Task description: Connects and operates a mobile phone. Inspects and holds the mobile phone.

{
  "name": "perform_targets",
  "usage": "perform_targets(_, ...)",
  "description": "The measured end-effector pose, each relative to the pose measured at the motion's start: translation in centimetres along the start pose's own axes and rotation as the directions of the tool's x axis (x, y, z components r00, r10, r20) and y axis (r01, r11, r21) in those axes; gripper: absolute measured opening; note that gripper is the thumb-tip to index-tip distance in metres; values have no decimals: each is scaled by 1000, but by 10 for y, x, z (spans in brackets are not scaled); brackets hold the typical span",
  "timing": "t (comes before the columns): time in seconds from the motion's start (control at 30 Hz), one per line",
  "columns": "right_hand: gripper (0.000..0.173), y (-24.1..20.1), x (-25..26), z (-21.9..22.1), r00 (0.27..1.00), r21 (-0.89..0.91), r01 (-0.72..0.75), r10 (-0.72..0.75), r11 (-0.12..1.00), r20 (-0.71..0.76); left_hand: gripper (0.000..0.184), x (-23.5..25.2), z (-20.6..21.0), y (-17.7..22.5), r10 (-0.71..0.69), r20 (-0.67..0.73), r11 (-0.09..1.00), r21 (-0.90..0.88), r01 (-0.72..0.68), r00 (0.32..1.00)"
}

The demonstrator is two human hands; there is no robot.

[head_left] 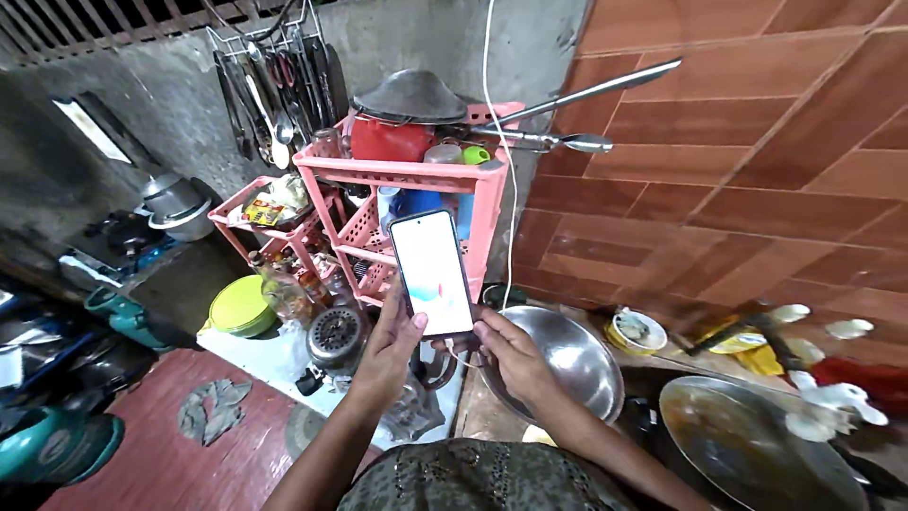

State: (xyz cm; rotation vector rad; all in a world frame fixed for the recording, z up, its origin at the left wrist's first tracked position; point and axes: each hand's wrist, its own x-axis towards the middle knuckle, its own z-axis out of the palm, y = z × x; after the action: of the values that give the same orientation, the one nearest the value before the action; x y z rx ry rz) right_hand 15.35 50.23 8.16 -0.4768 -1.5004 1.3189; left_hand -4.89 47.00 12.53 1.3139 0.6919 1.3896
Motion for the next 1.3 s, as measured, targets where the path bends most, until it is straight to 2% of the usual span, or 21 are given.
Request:
perform_targets(0.1,36,-2,-7,-5,998,251,-60,54,966,33,59,-9,-2,1,-31,-9,999,-28,31,999)
perform_targets(0.23,35,-4,-20,-7,987,417,-149,108,896,121,62,-22,-4,1,-118,-13,991,-63,117,993)
perform_targets(0.33,34,-2,-27,-6,984,417,-170,127,893,128,60,-31,-3,0,-184,-32,979,-97,180,982)
perform_targets(0.43,33,0,-31,-5,985,403,-167,130,900,117,56,-39,-1,-5,-163,-25,976,-149,158,986)
perform_targets(0.5,32,0,-34,-4,987,339,-152,128,928,92,55,-43,2,-9,-150,-45,974,-179,139,988)
perform_targets(0.57,32,1,-36,-6,992,177,-116,105,977,66,52,-47,6,-13,-141,-84,967,-223,119,986)
perform_targets(0.7,47,4,-36,-9,1000,-23,-10,10,1000,-13,51,-56,10,-20,-123,-65,970,-220,106,990)
perform_targets(0.87,69,-1,-35,-6,997,-28,59,-61,998,-46,49,-62,16,-26,-193,-1,962,-198,189,981)
perform_targets(1.03,73,2,-36,-4,999,8,46,-46,999,-25,49,-64,19,-25,-232,-27,953,-206,221,972)
perform_targets(1.17,73,4,-35,-6,998,-31,55,-56,998,-24,48,-67,19,-27,-240,-42,948,-226,225,970)
perform_targets(1.23,71,3,-35,-10,992,-174,117,-122,978,-21,49,-68,19,-27,-249,-42,945,-230,234,968)
perform_targets(1.3,67,0,-33,-16,968,-411,231,-251,882,6,50,-68,19,-26,-262,-43,943,-225,246,964)
